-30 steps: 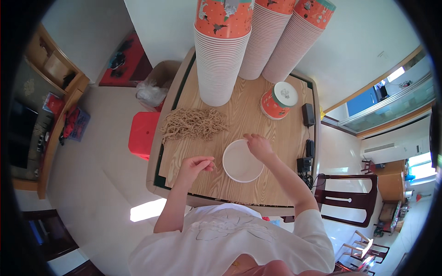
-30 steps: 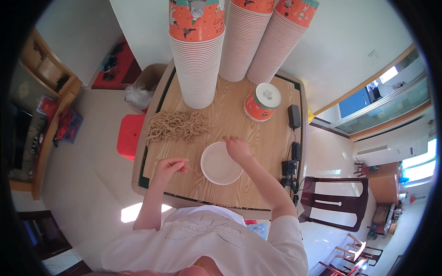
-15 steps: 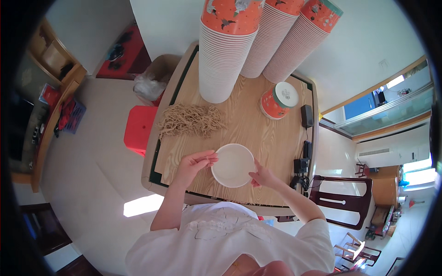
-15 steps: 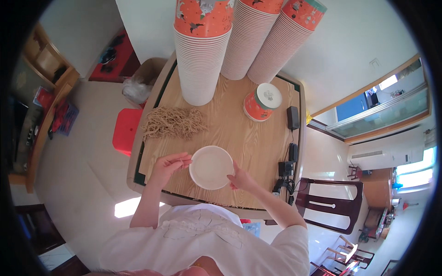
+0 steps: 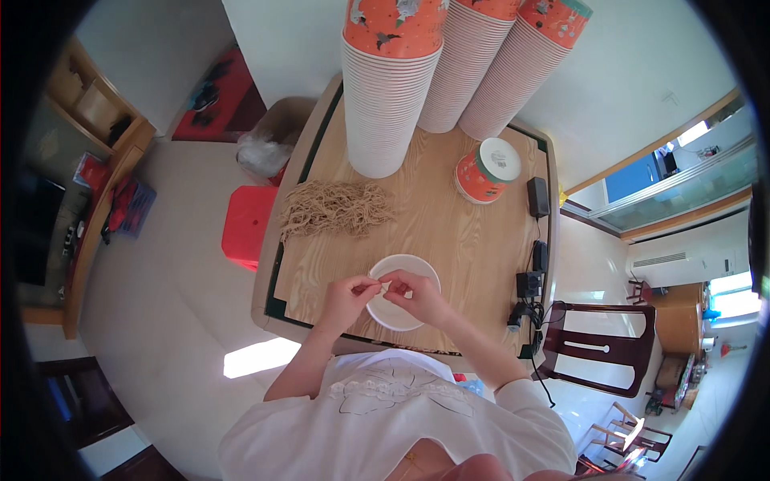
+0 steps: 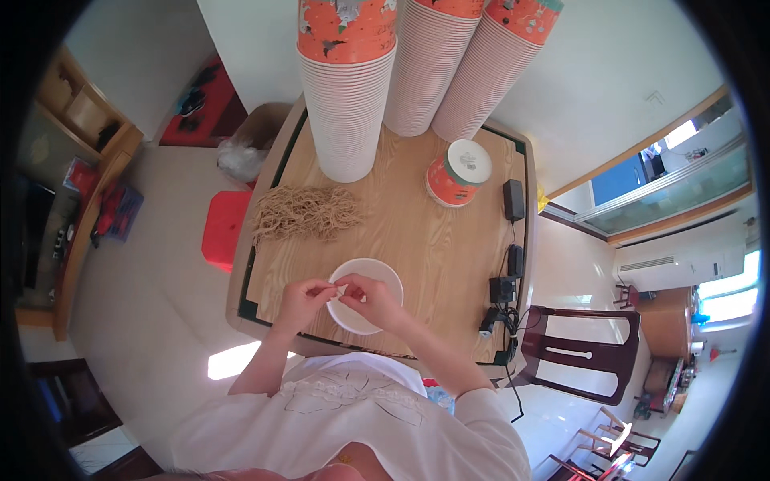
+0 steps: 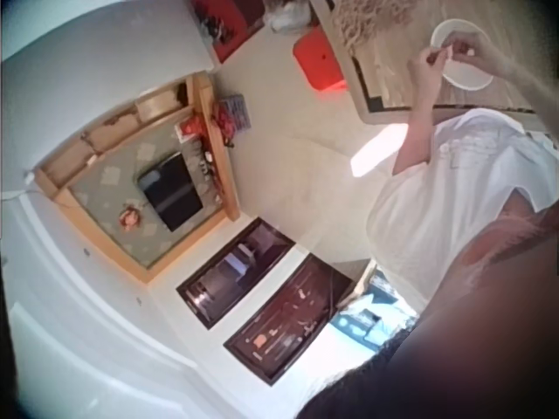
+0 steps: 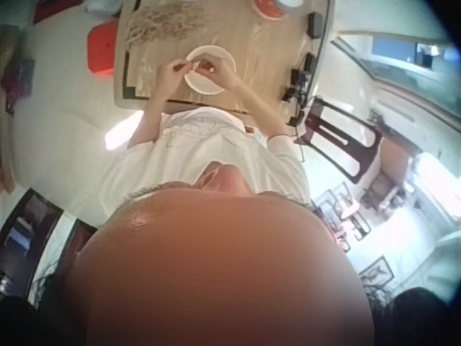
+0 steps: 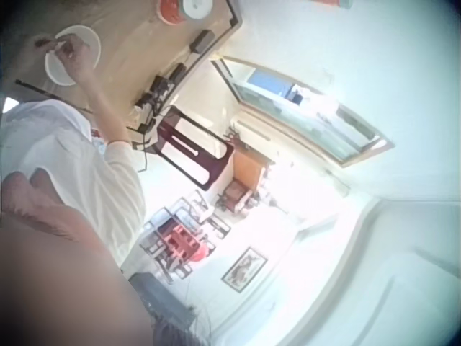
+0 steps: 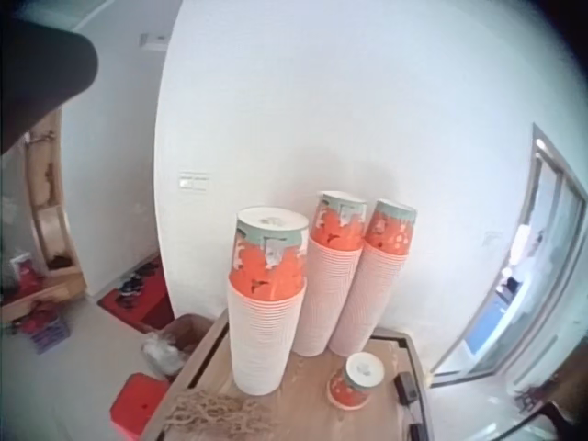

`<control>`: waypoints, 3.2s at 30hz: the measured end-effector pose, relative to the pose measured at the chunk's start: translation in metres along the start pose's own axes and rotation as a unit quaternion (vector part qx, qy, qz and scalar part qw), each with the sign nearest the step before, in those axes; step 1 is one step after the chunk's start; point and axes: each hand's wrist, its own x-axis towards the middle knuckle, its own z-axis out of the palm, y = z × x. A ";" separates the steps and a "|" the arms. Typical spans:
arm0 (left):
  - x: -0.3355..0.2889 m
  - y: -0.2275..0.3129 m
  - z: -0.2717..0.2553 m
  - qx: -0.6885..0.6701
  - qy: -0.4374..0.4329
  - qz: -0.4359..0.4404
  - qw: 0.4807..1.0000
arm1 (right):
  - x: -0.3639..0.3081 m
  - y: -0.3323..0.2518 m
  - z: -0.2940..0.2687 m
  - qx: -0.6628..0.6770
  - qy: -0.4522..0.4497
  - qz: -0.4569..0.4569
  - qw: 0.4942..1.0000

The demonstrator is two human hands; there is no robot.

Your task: Placing shredded decorative straw into a paper cup for packaging.

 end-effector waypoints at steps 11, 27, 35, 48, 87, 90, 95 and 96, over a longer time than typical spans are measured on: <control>-0.038 0.010 -0.043 0.369 -0.064 0.066 0.925 | -0.008 -0.007 0.018 -0.121 -0.093 -0.041 0.987; -0.007 0.006 0.021 0.149 -0.083 -0.006 0.985 | -0.010 0.010 -0.014 -0.092 -0.047 0.029 0.994; -0.001 -0.015 0.025 0.060 0.006 0.081 0.995 | -0.005 0.008 -0.018 -0.065 -0.044 0.017 0.997; -0.002 -0.013 0.023 0.115 0.013 0.095 0.989 | -0.008 0.016 -0.014 -0.065 -0.062 0.040 0.995; 0.054 -0.052 0.087 -0.102 -0.126 -0.050 0.985 | -0.032 0.072 -0.057 -0.036 0.132 0.041 0.990; 0.055 -0.054 0.088 -0.098 -0.142 -0.094 0.981 | -0.031 0.077 -0.057 -0.029 0.140 0.028 0.989; 0.056 -0.063 0.090 -0.148 -0.104 -0.065 0.981 | -0.028 0.066 -0.058 -0.010 0.150 0.052 0.987; 0.056 -0.064 0.089 -0.148 -0.104 -0.065 0.981 | -0.027 0.061 -0.057 -0.011 0.149 0.051 0.987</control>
